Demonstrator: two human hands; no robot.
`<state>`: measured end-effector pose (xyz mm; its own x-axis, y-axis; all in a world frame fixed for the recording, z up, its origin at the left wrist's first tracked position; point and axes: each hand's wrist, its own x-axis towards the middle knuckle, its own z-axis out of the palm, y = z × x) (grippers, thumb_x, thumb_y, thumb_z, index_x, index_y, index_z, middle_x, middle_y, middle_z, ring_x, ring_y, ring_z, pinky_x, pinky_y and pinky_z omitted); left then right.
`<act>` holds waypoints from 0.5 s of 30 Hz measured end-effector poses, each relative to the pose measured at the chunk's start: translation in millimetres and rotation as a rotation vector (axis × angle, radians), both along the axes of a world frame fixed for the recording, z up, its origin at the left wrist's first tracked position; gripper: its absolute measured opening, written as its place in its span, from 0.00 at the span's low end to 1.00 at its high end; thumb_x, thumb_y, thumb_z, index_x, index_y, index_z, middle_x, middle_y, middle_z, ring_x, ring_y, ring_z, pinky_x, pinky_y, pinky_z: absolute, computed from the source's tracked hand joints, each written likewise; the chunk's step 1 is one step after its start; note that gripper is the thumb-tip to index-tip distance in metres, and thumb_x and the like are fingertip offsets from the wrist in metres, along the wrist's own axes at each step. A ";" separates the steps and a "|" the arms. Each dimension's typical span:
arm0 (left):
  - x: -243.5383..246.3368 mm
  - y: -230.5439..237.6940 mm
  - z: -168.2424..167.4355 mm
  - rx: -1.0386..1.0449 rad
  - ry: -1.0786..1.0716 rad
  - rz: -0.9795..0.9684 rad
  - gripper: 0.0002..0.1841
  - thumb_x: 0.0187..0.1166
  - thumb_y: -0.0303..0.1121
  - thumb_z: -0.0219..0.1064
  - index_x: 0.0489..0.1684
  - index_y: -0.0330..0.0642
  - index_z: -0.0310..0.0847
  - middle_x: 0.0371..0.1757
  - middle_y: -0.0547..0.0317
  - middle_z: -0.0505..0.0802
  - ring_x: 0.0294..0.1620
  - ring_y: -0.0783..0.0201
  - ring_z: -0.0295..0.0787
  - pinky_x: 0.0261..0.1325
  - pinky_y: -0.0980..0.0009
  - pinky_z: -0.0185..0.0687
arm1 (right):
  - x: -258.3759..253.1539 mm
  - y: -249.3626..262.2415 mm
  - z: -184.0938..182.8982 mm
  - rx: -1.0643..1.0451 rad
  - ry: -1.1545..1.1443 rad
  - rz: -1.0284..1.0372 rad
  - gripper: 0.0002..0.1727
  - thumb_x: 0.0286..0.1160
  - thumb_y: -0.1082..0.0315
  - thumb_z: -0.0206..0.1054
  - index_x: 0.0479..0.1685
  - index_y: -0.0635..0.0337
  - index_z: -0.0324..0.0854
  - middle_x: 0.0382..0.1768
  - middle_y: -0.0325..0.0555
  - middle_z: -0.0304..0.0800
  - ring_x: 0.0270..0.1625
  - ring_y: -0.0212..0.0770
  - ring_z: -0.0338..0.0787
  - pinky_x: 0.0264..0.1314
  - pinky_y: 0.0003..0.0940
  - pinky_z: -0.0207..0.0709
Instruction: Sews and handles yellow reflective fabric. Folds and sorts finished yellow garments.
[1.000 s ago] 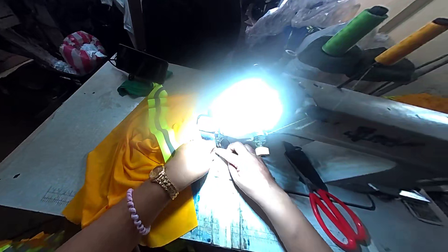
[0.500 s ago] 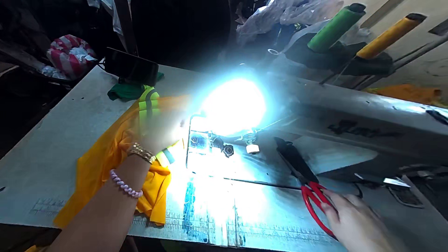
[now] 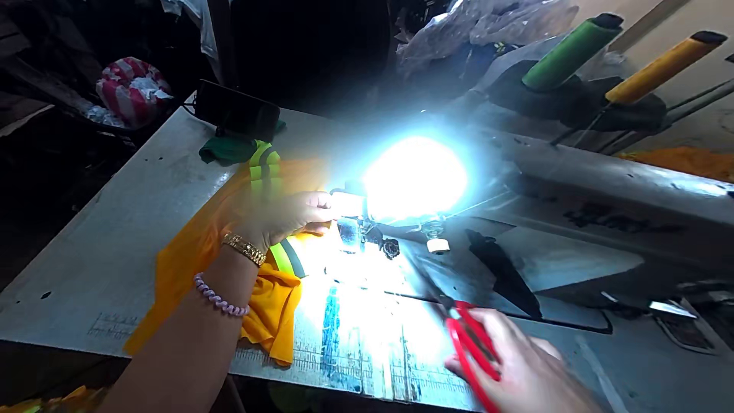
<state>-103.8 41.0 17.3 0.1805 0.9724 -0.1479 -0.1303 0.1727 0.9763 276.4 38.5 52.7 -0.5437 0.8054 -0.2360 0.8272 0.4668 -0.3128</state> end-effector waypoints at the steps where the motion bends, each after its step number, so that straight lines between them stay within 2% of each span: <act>1: -1.8 -0.6 1.1 0.008 0.047 -0.007 0.05 0.86 0.24 0.58 0.42 0.41 0.78 0.37 0.64 0.86 0.36 0.75 0.82 0.43 0.80 0.79 | -14.1 -4.7 0.2 -0.112 0.072 0.024 0.37 0.73 0.47 0.71 0.71 0.71 0.76 0.56 0.67 0.88 0.53 0.66 0.90 0.56 0.68 0.77; 2: -2.6 -1.4 2.9 0.004 0.088 0.003 0.05 0.86 0.25 0.58 0.41 0.41 0.79 0.34 0.64 0.85 0.33 0.76 0.80 0.39 0.81 0.77 | -22.4 -5.5 -6.9 -0.296 0.187 0.066 0.35 0.78 0.42 0.65 0.70 0.66 0.76 0.46 0.55 0.89 0.43 0.50 0.90 0.44 0.52 0.83; 3: -3.0 -2.5 4.9 -0.007 0.120 0.017 0.06 0.86 0.25 0.58 0.39 0.42 0.78 0.33 0.65 0.84 0.32 0.76 0.80 0.38 0.82 0.77 | -28.6 -5.7 -22.7 -0.583 0.384 0.093 0.36 0.80 0.33 0.58 0.66 0.58 0.75 0.37 0.35 0.83 0.32 0.30 0.83 0.32 0.30 0.79; 4: -3.5 -3.4 6.2 -0.014 0.136 0.034 0.06 0.87 0.26 0.58 0.38 0.42 0.78 0.32 0.65 0.84 0.31 0.76 0.79 0.37 0.82 0.76 | -37.0 -7.9 -36.6 -0.912 0.580 0.090 0.35 0.77 0.30 0.59 0.63 0.52 0.74 0.35 0.26 0.83 0.30 0.22 0.82 0.28 0.21 0.78; 5: -4.2 -3.9 5.8 -0.016 0.135 0.048 0.07 0.87 0.26 0.58 0.36 0.42 0.77 0.31 0.65 0.83 0.30 0.76 0.78 0.36 0.82 0.75 | -47.1 -12.0 -41.7 -1.087 0.648 0.106 0.33 0.77 0.31 0.60 0.61 0.51 0.74 0.37 0.25 0.84 0.31 0.20 0.83 0.30 0.19 0.79; 6: -4.9 -4.7 5.9 -0.020 0.129 0.055 0.07 0.87 0.26 0.59 0.36 0.41 0.77 0.31 0.64 0.83 0.31 0.76 0.78 0.36 0.81 0.75 | -57.1 -16.1 -34.3 -1.047 0.559 0.143 0.30 0.83 0.36 0.57 0.62 0.55 0.72 0.38 0.28 0.81 0.33 0.21 0.82 0.33 0.19 0.78; 7: -5.2 -5.3 6.1 -0.014 0.127 0.059 0.08 0.87 0.26 0.59 0.35 0.41 0.77 0.31 0.64 0.83 0.30 0.76 0.78 0.36 0.81 0.74 | -68.6 -20.5 -13.9 -0.822 0.343 0.178 0.31 0.87 0.43 0.55 0.66 0.64 0.73 0.41 0.39 0.82 0.38 0.28 0.82 0.40 0.26 0.78; 8: -5.8 -5.3 6.1 -0.003 0.129 0.056 0.08 0.87 0.27 0.59 0.34 0.42 0.76 0.30 0.65 0.83 0.30 0.76 0.78 0.36 0.82 0.74 | -81.2 -24.7 5.7 -0.575 0.096 0.171 0.34 0.84 0.42 0.59 0.71 0.66 0.76 0.48 0.51 0.88 0.48 0.42 0.87 0.50 0.42 0.80; 9: -6.6 -5.3 6.2 0.005 0.129 0.047 0.08 0.87 0.27 0.59 0.33 0.42 0.76 0.30 0.64 0.83 0.31 0.76 0.78 0.37 0.81 0.74 | -91.0 -25.8 14.8 -0.387 -0.094 0.153 0.39 0.78 0.37 0.62 0.74 0.63 0.77 0.53 0.54 0.91 0.56 0.50 0.90 0.57 0.54 0.81; 10: -7.1 -5.4 6.6 0.011 0.128 0.043 0.08 0.87 0.27 0.59 0.33 0.42 0.75 0.31 0.65 0.83 0.31 0.76 0.78 0.37 0.81 0.74 | -96.4 -25.0 16.1 -0.251 -0.206 0.141 0.43 0.72 0.31 0.63 0.75 0.59 0.77 0.56 0.54 0.91 0.59 0.54 0.90 0.60 0.60 0.80; 12: -7.2 -5.4 6.3 0.024 0.122 0.037 0.08 0.87 0.28 0.59 0.33 0.42 0.75 0.30 0.65 0.82 0.30 0.76 0.77 0.36 0.81 0.73 | -99.9 -21.2 13.0 -0.148 -0.314 0.144 0.49 0.68 0.24 0.61 0.78 0.55 0.75 0.59 0.52 0.91 0.63 0.55 0.89 0.62 0.62 0.78; 15: -6.7 -6.2 8.8 0.022 0.149 0.034 0.08 0.87 0.28 0.60 0.35 0.42 0.76 0.32 0.65 0.82 0.31 0.76 0.77 0.36 0.81 0.73 | -102.6 -20.3 4.0 -0.133 -0.300 0.175 0.44 0.70 0.27 0.60 0.75 0.54 0.78 0.56 0.52 0.92 0.60 0.54 0.90 0.59 0.61 0.79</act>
